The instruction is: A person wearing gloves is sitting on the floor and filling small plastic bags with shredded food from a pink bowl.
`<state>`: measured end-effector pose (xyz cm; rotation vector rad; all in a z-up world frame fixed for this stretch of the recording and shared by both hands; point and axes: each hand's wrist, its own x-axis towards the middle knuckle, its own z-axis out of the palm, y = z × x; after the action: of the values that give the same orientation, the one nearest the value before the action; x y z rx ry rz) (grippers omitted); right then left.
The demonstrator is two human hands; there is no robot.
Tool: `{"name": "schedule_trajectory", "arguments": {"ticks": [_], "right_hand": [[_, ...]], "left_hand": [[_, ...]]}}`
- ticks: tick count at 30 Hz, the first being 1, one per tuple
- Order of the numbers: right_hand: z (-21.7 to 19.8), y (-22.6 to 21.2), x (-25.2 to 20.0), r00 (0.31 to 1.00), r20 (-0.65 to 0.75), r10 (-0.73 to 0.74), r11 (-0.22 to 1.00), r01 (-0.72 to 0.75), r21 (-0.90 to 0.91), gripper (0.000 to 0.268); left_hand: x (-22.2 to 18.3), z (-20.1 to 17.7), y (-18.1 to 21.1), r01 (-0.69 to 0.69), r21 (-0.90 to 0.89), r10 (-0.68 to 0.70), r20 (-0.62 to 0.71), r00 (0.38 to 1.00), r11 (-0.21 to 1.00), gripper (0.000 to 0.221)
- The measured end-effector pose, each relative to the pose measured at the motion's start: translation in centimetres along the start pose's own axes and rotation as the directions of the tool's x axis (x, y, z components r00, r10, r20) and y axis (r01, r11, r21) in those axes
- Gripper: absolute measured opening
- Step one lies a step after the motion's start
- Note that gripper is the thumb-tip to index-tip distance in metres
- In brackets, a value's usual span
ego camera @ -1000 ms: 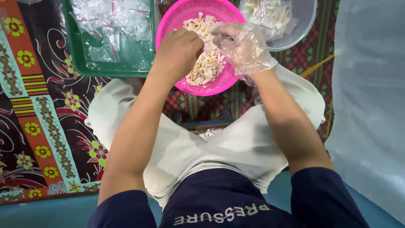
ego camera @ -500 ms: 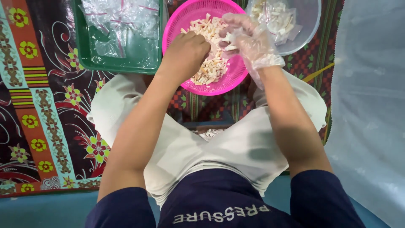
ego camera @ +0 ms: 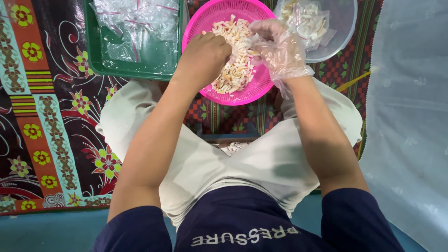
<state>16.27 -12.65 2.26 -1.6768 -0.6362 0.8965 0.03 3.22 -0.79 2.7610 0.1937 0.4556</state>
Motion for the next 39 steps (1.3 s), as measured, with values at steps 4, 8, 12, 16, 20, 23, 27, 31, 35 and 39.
{"name": "schedule_trajectory", "arguments": {"ticks": [4,8,12,16,20,23,27,31,35,39], "right_hand": [[0.0,-0.1,-0.1,0.998,0.042,0.045,0.994,-0.049,0.1,0.043],[-0.2,0.2,0.4,0.992,0.124,-0.015,1.0,0.016,-0.011,0.043],[-0.1,0.0,0.1,0.99,0.139,0.006,0.997,-0.017,0.079,0.042],[-0.2,-0.8,-0.4,0.982,0.189,-0.015,0.995,-0.003,0.099,0.044],[-0.2,0.0,-0.1,0.974,0.213,-0.083,0.995,0.069,0.074,0.046],[-0.4,1.0,0.3,0.974,0.184,-0.131,0.981,0.101,0.163,0.044],[-0.6,1.5,0.5,0.971,0.19,-0.146,0.976,0.111,0.185,0.052],[0.1,0.8,0.5,0.972,0.172,-0.162,0.986,0.15,0.078,0.057],[0.7,0.7,0.6,0.941,0.118,-0.316,0.929,0.333,-0.16,0.037],[0.5,0.9,1.0,0.903,0.139,-0.408,0.855,0.431,-0.288,0.046]], "left_hand": [[0.0,0.0,0.2,-0.017,0.007,0.017,-0.024,1.0,1.0,0.002],[0.2,-0.2,0.4,-0.039,-0.021,0.038,-0.037,0.999,0.999,0.004],[0.2,-0.2,0.4,-0.039,-0.025,0.038,-0.032,0.999,0.999,0.003],[0.1,0.4,0.2,-0.049,-0.007,0.049,-0.013,0.999,0.999,0.003],[0.1,0.3,0.3,-0.044,-0.029,0.043,-0.021,0.999,0.999,0.002],[0.1,0.3,0.3,-0.029,-0.022,0.029,0.004,1.0,0.999,0.004],[0.0,0.2,0.3,-0.031,-0.02,0.031,0.005,1.0,0.999,0.004],[0.1,0.2,0.5,-0.048,-0.042,0.048,-0.01,0.999,0.998,0.006],[0.1,0.2,0.6,-0.05,-0.041,0.05,-0.004,0.999,0.998,0.005],[0.2,0.0,0.6,-0.061,-0.039,0.06,-0.023,0.998,0.997,0.005]]}}
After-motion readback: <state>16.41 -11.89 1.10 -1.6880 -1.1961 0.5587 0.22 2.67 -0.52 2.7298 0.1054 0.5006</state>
